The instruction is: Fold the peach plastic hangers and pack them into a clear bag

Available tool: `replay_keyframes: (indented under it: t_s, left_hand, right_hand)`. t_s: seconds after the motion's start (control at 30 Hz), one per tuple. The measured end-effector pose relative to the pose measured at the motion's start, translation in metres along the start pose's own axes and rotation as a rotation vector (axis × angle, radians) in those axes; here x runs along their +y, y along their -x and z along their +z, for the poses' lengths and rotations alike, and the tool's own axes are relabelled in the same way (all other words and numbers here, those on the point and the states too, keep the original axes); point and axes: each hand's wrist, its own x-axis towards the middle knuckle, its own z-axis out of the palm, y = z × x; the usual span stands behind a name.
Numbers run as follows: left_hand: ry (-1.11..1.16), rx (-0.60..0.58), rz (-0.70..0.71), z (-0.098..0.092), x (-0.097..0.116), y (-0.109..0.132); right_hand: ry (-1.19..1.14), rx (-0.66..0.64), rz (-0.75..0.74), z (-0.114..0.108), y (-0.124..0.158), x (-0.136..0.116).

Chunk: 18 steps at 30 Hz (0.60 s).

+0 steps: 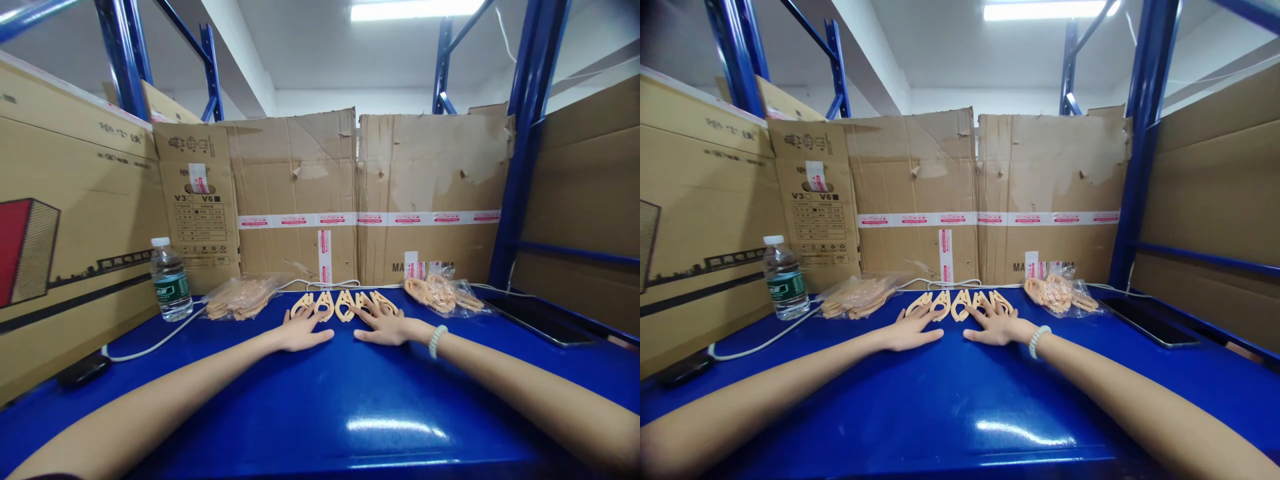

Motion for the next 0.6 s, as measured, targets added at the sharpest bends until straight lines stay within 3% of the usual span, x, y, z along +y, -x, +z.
replay_keyframes:
  t_s: [0.2,0.5,0.6]
  left_hand:
    - [-0.01,0.073,-0.041,-0.004,-0.011,-0.033]
    - [-0.054,0.242,-0.025,0.006,-0.013,-0.03]
    - [-0.188,0.357,0.086,0.0,-0.01,-0.024]
  right_hand:
    - [-0.043,0.014,0.066,-0.006,-0.037,0.004]
    - [0.006,0.243,-0.005,0.011,-0.031,0.005]
    - [0.03,0.329,-0.016,0.013,-0.027,0.006]
